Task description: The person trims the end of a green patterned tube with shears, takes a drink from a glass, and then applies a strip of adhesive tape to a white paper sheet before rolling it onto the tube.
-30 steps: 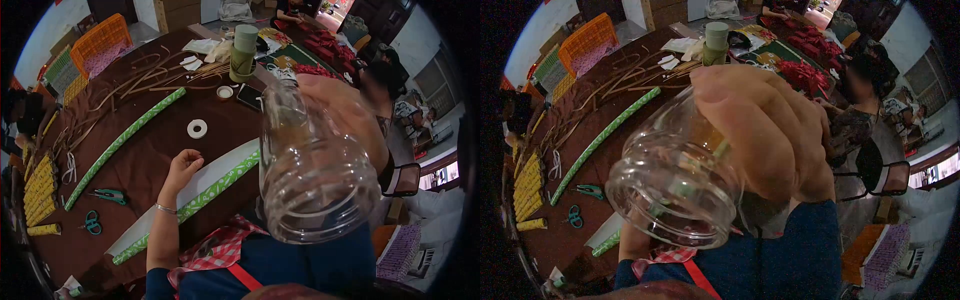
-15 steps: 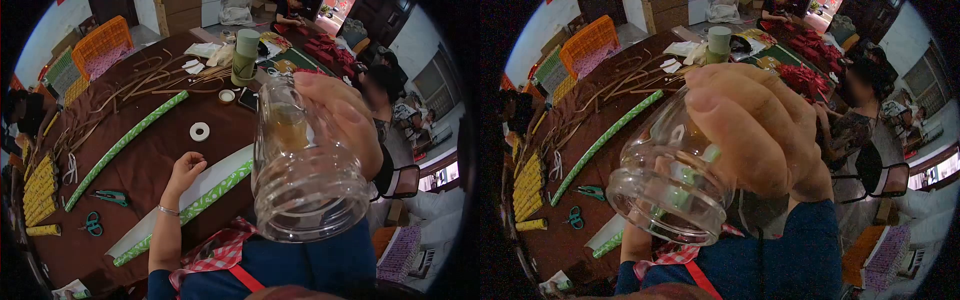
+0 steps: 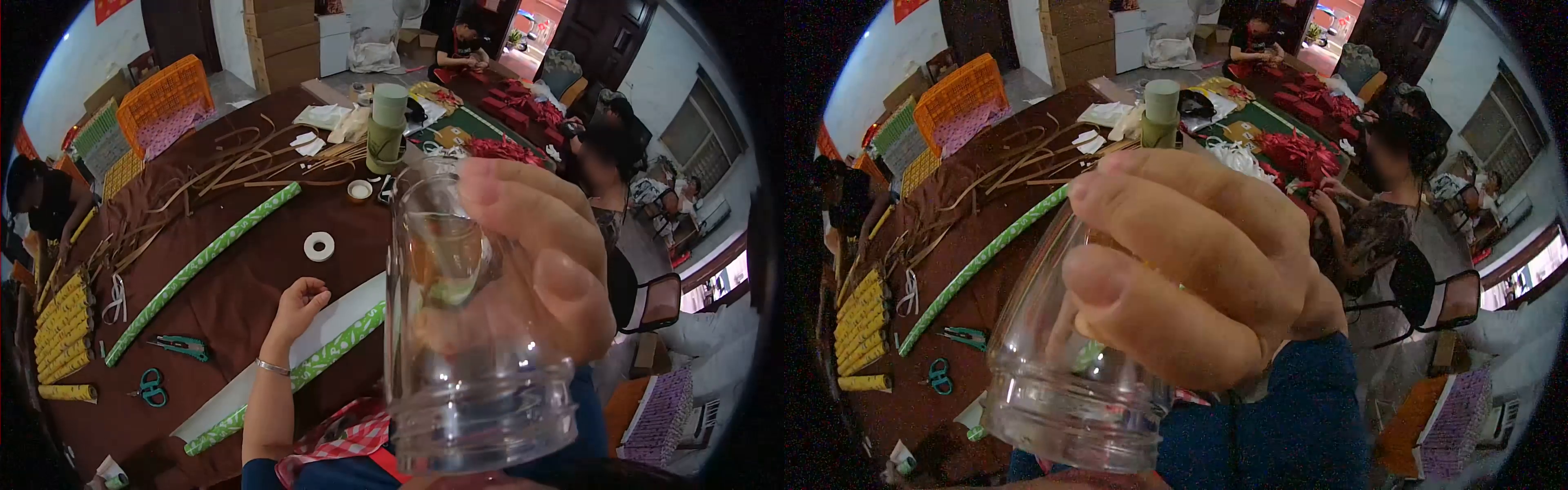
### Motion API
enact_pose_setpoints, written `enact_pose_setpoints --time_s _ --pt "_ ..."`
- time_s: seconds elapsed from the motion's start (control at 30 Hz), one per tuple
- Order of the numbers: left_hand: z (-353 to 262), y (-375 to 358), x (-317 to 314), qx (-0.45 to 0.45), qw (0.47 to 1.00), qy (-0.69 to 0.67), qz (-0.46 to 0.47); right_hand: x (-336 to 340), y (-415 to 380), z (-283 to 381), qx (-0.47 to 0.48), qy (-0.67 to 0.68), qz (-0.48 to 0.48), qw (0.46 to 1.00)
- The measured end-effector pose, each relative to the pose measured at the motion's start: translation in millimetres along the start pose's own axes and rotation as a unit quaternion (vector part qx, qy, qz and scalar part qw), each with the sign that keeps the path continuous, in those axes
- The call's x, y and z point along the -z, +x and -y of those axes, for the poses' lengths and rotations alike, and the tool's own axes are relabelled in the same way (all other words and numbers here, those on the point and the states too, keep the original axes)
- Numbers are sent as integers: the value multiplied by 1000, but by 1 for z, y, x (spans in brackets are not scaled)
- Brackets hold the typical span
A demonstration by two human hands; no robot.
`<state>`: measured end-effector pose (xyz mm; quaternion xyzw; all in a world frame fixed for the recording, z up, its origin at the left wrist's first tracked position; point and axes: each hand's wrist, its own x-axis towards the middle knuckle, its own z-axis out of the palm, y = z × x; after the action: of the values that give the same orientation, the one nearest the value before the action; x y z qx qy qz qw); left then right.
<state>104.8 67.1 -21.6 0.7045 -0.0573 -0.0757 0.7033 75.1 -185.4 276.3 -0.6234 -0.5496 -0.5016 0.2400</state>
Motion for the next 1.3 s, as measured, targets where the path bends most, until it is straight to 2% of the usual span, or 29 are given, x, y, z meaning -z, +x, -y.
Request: enact_pose_setpoints --time_s 0.17,0.23,0.3,0.43,0.53,0.57,0.73,0.77,0.87,0.93,1.0,1.07,1.17,1.3 --pt "4 4 3 15 999 33 -9 5 12 15 -40 -2 -6 999" --pt "12 5 4 -16 1000 7 2 4 16 21 -42 -2 -22 999" --pt "14 5 4 -3 1000 -17 4 3 23 25 -60 4 -48 997" --pt "20 11 6 5 1000 25 -1 12 41 24 -8 -5 -45 999" --pt "61 28 11 -47 998 -36 16 21 58 24 47 -40 -45 997" --pt "48 25 8 -13 1000 -9 5 16 63 20 74 -42 -80 993" --pt "26 22 3 -8 1000 23 0 27 84 30 134 -78 -74 985" --pt "21 18 2 -21 996 87 -18 28 88 34 139 -105 -76 982" --pt "41 31 6 -19 998 59 -7 31 95 36 164 -124 -84 975" --pt "35 32 6 -22 995 94 -7 25 98 39 169 -133 -113 970" --pt "31 30 4 13 995 92 -18 16 102 43 169 -139 -139 966" --pt "37 33 6 5 995 102 -17 10 105 44 174 -73 -184 965" --pt "31 28 4 -3 993 117 -17 10 102 34 217 -74 -171 958" --pt "22 23 4 -9 991 130 -11 11 93 30 158 -43 -148 975"
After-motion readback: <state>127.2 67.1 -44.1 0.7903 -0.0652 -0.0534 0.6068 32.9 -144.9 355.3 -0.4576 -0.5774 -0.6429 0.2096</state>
